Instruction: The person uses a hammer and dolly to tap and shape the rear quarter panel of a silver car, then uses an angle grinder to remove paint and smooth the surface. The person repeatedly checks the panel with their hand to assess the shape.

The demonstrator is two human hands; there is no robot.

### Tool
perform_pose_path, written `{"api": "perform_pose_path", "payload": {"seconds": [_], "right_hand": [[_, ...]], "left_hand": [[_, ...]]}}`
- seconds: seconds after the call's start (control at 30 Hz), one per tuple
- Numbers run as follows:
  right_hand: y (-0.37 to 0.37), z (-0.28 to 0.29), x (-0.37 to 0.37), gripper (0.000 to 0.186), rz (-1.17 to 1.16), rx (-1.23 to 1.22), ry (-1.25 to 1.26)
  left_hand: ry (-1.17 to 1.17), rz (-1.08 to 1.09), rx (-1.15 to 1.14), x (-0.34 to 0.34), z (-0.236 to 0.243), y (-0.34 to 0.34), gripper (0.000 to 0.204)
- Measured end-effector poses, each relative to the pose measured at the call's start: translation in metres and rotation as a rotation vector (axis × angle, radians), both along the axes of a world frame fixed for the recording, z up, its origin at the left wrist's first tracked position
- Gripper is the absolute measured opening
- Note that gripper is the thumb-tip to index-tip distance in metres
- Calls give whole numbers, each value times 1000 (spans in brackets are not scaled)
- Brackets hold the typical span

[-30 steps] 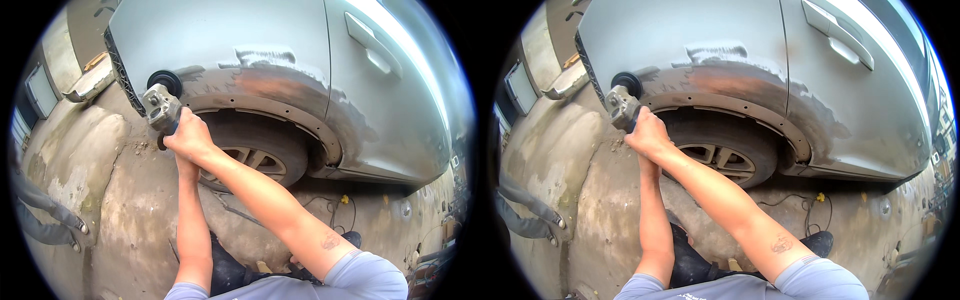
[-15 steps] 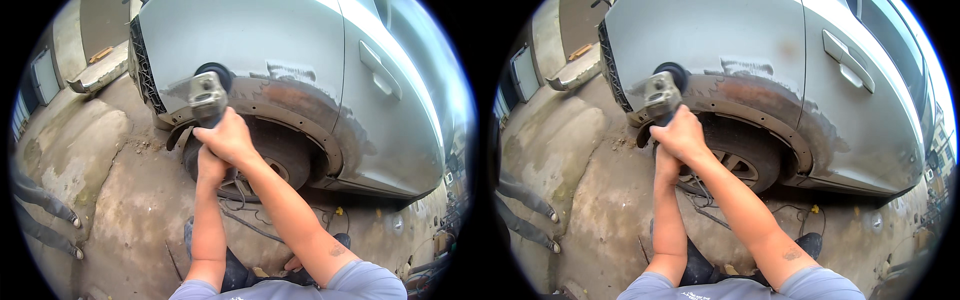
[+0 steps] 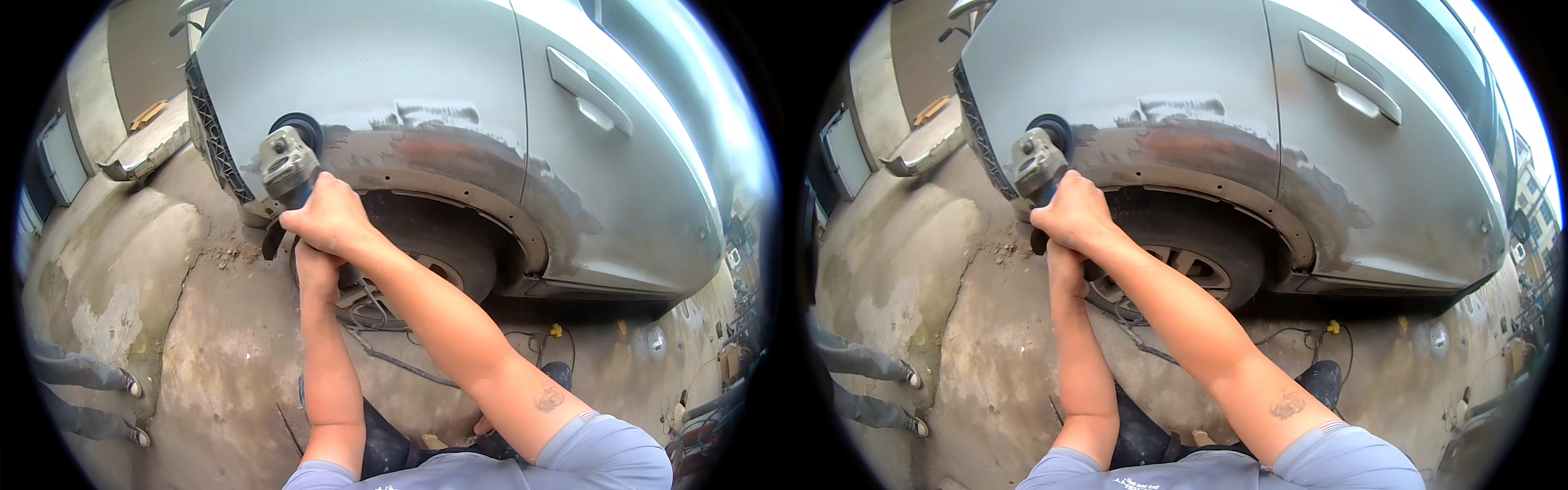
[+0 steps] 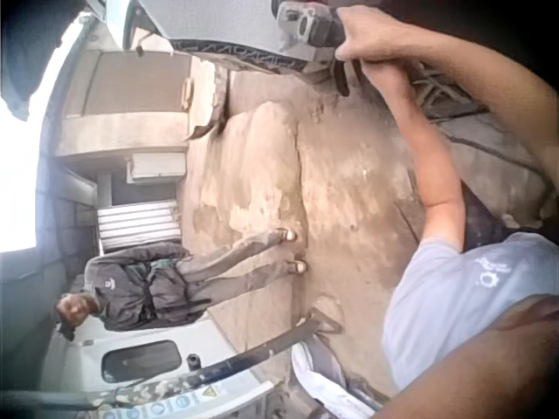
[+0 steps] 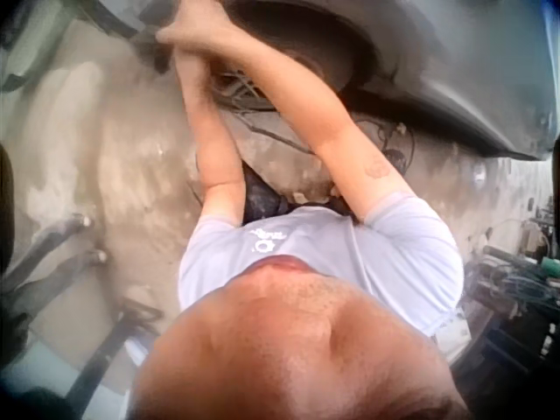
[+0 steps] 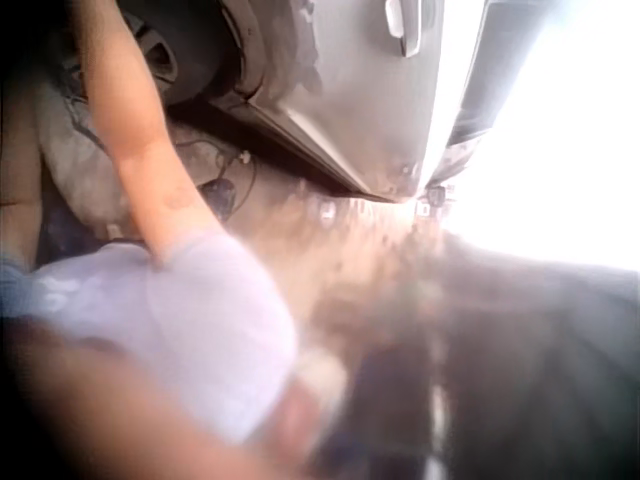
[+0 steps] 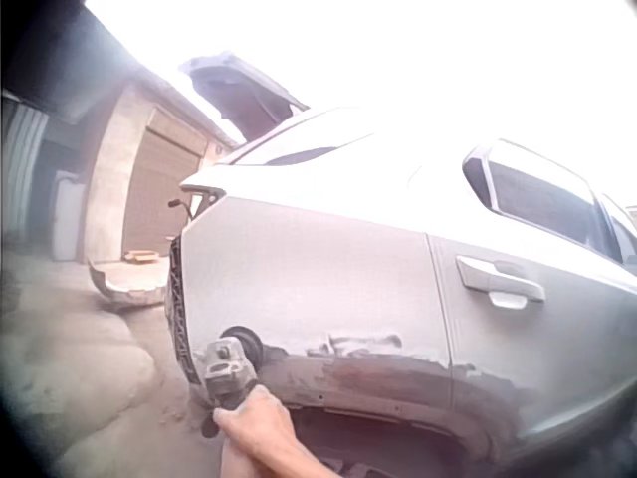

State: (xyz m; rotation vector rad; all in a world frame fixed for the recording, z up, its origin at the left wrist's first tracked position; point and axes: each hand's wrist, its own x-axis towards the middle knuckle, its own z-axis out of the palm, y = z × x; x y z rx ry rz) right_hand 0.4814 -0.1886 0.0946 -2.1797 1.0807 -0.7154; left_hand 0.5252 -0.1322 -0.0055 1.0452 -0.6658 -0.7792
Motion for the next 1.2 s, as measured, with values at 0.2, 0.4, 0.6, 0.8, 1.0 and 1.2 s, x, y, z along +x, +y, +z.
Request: {"api": "perform_pose_path", "payload": {"seconds": [0.2,0.4,0.6,0.8,1.0,1.2], "right_hand": [[-7,-1,-78,54,-134,15,-409],[-12,-5,-171,27,-170,177,-923],[-17,-12,-126,29,-118,52,-722],[1,-8,15,58,-10,-10,-131],[13,-47,102,53,110,-13,50],[29,-47,81,59,-54,-50,-41]], "left_hand": [[-295,-172,76,-48,41,-3,43],[-846,-259,270,-108,83,-12,55],[-614,-143,131,-79,49,-13,52],[-135,39,3,20,7,13,40],[131,185,-69,81,-49,18,41],[38,49,0,81,-39,32,35]]}}
